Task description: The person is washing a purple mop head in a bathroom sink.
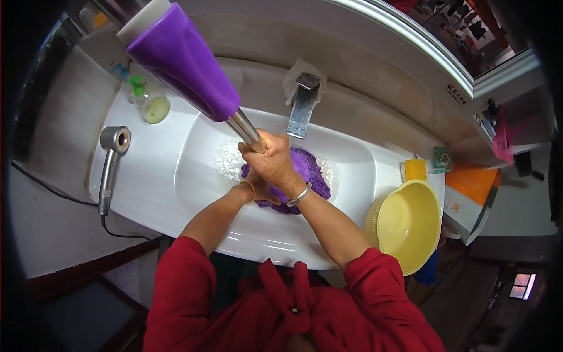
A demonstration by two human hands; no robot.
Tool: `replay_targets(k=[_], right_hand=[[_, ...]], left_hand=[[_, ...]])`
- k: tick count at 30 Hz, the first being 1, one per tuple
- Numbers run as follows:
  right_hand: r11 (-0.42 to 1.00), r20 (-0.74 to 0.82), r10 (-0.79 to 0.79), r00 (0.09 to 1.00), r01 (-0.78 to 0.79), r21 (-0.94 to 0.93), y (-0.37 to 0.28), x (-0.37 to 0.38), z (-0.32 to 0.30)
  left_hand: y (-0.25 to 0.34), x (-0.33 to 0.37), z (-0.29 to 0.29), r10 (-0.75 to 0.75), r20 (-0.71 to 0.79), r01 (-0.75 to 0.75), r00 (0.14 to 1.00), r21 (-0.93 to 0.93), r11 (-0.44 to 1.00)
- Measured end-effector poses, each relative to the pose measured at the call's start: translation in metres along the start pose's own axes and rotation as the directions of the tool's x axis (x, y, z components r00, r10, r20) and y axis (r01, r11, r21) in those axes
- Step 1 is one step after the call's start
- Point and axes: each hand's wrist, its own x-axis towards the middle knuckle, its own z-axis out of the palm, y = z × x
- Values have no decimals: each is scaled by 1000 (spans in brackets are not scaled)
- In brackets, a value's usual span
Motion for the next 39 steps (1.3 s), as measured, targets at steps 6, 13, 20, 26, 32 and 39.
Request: replay_targets(k=[6, 13, 20, 26, 32, 39], right_hand=[[997, 27, 36, 999, -37, 70, 0, 0, -1], [999, -42, -19, 999, 18, -26, -2, -19, -1], [974, -282, 185, 941, -138, 178, -51, -45, -33], [909, -316, 52, 947, 86, 407, -111, -25, -74], [868, -184, -108, 977, 183, 461, -144, -18, -65], [989, 237, -132, 963, 111, 100, -54, -31, -77]], left_hand=[[6, 0, -4, -95, 114, 76, 989, 160, 984], [58, -4, -26, -298, 194, 223, 935, 333, 916], [49, -17, -30, -36, -229, 100, 973, 274, 956], [64, -19, -63, -673, -93, 333, 734, -815, 475], [32, -23, -56, -270, 24, -61, 963, -951, -304], [-20, -47, -86, -619, -556, 256, 555, -593, 763]])
